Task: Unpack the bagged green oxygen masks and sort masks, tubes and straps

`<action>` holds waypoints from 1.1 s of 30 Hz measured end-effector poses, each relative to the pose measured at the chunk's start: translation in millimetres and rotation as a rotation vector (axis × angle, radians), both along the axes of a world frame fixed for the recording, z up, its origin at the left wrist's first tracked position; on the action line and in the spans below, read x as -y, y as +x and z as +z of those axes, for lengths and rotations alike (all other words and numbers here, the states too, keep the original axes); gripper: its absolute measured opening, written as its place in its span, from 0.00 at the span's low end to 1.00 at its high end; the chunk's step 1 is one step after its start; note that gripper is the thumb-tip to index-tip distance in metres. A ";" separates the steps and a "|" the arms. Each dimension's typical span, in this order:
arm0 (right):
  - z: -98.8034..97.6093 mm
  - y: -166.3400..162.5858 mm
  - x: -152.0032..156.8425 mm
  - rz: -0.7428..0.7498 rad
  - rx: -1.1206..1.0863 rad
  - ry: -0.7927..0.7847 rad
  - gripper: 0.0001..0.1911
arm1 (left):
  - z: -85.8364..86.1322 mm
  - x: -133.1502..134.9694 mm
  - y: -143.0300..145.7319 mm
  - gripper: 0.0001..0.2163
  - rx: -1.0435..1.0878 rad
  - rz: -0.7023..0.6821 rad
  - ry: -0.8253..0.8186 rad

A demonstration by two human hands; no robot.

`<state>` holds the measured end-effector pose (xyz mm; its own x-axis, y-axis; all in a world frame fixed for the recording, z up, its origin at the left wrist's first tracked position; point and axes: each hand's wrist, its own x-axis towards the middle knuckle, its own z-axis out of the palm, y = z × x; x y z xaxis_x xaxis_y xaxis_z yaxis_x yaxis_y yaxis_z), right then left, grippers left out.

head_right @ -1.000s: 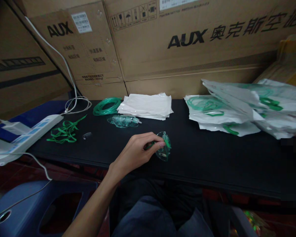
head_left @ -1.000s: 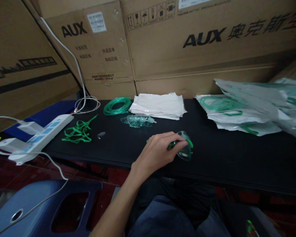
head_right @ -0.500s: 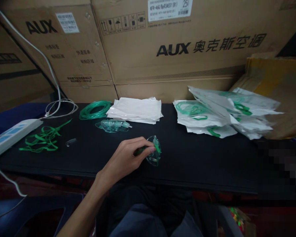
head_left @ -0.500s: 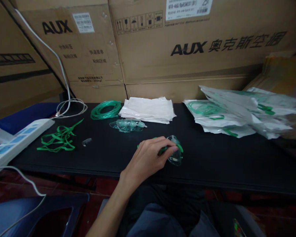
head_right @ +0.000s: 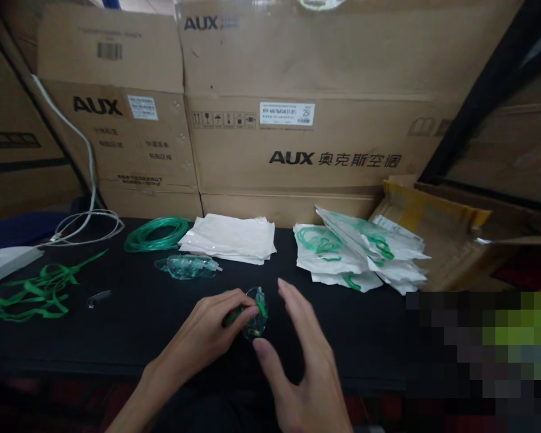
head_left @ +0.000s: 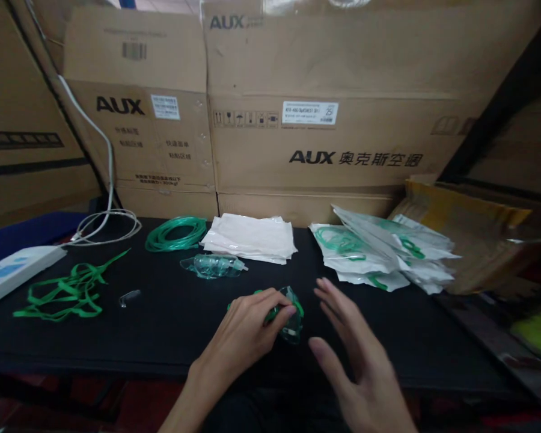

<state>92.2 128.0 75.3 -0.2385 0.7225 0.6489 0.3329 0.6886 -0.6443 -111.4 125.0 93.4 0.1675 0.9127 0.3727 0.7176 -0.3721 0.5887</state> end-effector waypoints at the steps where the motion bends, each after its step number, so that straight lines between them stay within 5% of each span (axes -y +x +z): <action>1: -3.9 -6.9 -8.8 0.017 0.038 -0.011 0.29 | 0.3 0.1 0.3 0.07 0.009 0.002 -0.009; 5: -18.8 -26.2 -24.4 0.049 0.100 -0.027 0.23 | 1.1 0.4 0.8 0.08 0.056 -0.020 -0.031; 11: -15.6 -33.3 -22.5 -0.056 0.031 0.025 0.14 | 1.2 -0.8 0.4 0.09 0.075 -0.050 -0.055; 25: -13.0 -37.0 -27.1 -0.289 0.009 -0.061 0.15 | 4.8 5.7 0.1 0.06 0.018 -0.210 0.078; 33: -21.1 -39.5 -18.4 -0.120 0.052 0.190 0.15 | 0.8 -2.2 2.0 0.13 -0.003 0.039 -0.039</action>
